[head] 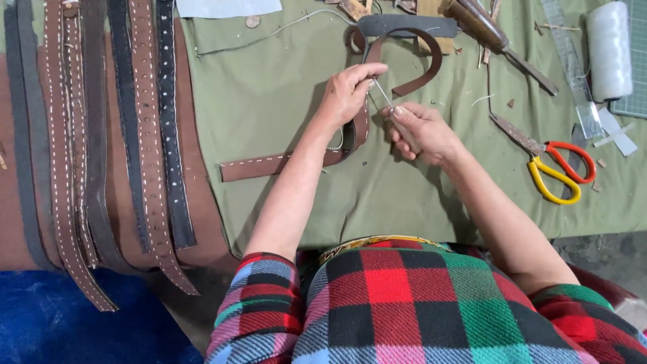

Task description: Trimming leather edges with scissors and hand-stitching a leather belt using an awl and thread.

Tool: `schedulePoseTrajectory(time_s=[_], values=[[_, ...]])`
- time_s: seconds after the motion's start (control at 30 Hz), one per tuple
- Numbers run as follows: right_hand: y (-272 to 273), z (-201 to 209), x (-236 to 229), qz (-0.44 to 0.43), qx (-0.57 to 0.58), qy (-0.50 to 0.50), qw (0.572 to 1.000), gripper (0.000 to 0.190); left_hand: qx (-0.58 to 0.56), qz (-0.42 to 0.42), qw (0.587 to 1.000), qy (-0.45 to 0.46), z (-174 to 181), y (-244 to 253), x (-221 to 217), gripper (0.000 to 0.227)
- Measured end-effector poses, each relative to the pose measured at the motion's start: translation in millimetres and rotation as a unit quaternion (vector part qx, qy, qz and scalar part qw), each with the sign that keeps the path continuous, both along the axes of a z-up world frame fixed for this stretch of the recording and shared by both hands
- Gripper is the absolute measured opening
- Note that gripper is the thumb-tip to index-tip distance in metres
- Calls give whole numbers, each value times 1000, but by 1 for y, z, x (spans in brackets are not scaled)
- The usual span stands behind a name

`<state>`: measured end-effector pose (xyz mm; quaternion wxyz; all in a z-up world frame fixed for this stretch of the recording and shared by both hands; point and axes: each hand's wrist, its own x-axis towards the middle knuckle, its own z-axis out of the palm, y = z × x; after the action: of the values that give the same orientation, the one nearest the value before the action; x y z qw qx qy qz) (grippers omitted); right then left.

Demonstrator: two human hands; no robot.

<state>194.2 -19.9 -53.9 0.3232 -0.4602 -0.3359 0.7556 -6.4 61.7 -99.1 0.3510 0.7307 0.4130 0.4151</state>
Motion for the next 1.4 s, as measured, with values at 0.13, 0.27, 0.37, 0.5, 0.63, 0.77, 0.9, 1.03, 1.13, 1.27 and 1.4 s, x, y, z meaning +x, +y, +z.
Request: schedulePoseTrajectory(time_s=[0.13,0.27,0.37,0.5,0.63,0.77,0.9,1.03,1.13,1.27,1.4], values=[[-15,-11,8,42,293,-423,857,26,-64,0,998,-2,6,0,2,39],[-22,-17,8,49,357,-522,773,29,-48,-17,998,-34,-2,-1,3,35],[-23,-8,9,49,338,-507,792,32,-6,-47,998,-33,-13,4,-1,41],[-27,-19,13,37,365,-518,773,33,-12,-59,998,-31,-4,-1,-3,42],[-23,-16,12,34,355,-520,776,34,-3,-42,998,-36,-1,-3,-2,42],[-25,11,0,-5,198,-413,889,27,-22,-37,998,-41,-1,-4,-2,39],[-23,-15,8,-3,295,-458,839,45,-12,-25,999,-42,-6,0,-1,39],[-29,-17,2,-31,269,-461,845,31,-14,-22,999,-33,-8,-2,-1,37],[-28,4,-5,-48,192,-346,917,17,-7,-22,999,-37,-10,0,-1,36],[-18,4,3,-31,12,-66,997,29,6,-24,998,-60,-13,0,4,43],[-20,-13,19,-20,-45,71,996,32,43,-19,998,-30,-13,-1,5,39]])
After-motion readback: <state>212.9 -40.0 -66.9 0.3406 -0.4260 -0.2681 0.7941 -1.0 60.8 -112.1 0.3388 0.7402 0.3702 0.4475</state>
